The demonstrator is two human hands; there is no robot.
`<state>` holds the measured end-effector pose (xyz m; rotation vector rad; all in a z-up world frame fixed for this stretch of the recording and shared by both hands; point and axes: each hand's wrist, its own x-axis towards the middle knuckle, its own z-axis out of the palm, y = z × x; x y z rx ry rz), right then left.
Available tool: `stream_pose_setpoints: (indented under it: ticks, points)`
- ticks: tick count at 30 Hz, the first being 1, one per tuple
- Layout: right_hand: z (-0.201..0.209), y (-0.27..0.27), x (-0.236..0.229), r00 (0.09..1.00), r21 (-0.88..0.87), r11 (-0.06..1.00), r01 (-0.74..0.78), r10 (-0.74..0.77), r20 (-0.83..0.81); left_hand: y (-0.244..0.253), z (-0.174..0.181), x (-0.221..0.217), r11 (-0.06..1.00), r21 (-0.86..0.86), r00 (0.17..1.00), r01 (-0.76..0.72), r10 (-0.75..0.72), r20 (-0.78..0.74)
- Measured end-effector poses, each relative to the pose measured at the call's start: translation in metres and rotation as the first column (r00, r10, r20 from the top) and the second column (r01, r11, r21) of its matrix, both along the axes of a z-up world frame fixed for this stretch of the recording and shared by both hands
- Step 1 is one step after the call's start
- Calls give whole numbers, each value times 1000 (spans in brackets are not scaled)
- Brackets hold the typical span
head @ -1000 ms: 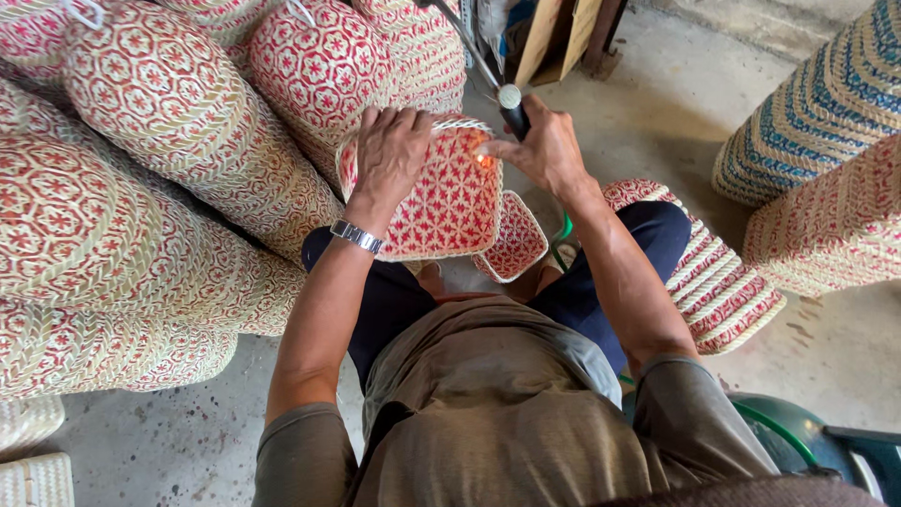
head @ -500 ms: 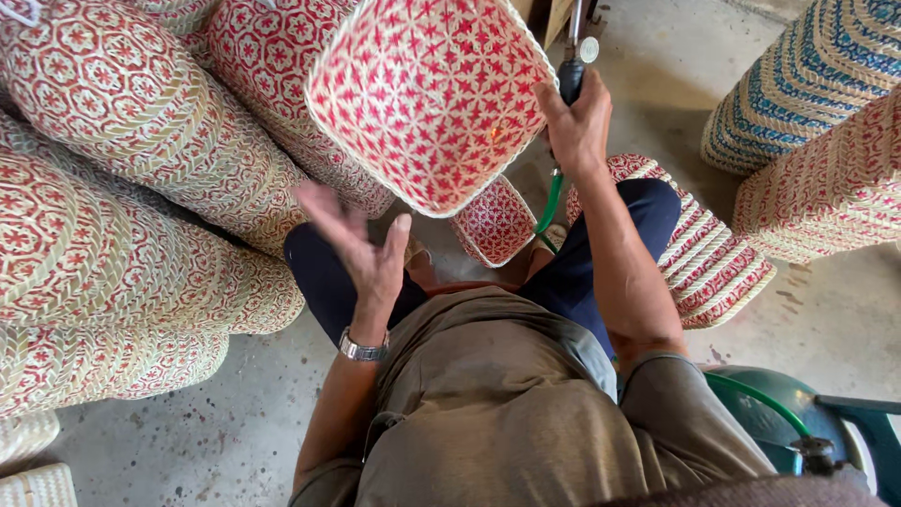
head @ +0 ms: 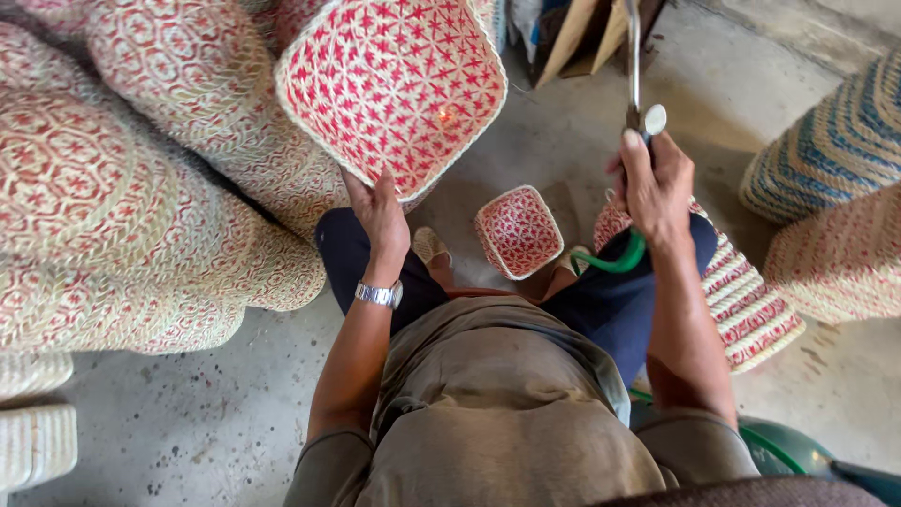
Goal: The person uses a handheld blowtorch to apply heat to the surface of woven baskets. They pick up each basket, rotate it to expose different sides to the flame, and then place it back in a stack. The process is repeated for multiple baskets.
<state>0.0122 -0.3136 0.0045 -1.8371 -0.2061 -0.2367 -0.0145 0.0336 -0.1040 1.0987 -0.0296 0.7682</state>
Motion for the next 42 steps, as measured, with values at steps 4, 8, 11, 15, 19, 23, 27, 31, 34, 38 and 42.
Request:
stream_pose_setpoints:
  ticks: [4,8,11,15,19,23,27,31,34,38,42]
  points:
    - [-1,7,-23,978,-304,930,-208,199,-61,16,10,5,966,190,984,-175,162,78]
    - [-5,41,-34,883,-550,825,-129,348,315,15,13,4,927,251,960,-279,273,62]
    - [-5,70,-32,908,-524,834,-173,341,244,10,11,5,928,239,958,-286,278,65]
    - [-3,82,-32,860,-578,761,-293,474,188,6,4,10,976,98,977,-194,183,107]
    - [-3,75,-29,964,-584,790,-187,261,45,11,-13,14,993,-50,988,-108,112,102]
    - [-4,50,-28,898,-526,840,-134,327,293,14,-29,21,975,-219,998,-46,55,34]
    - [-7,36,-30,963,-543,836,-74,202,180,12,-43,22,957,-284,998,-62,64,-3]
    - [-6,31,-36,975,-482,868,-117,192,108,13,-47,21,949,-313,999,-39,44,11]
    - [-2,30,-39,884,-585,802,-124,357,302,15,-44,22,957,-286,998,-45,57,34]
    - [-2,40,-38,968,-607,782,-145,239,77,13,-39,23,970,-227,994,-93,105,42]
    - [-1,48,-32,951,-646,727,-232,310,6,10,-33,25,970,-88,971,-227,232,54]
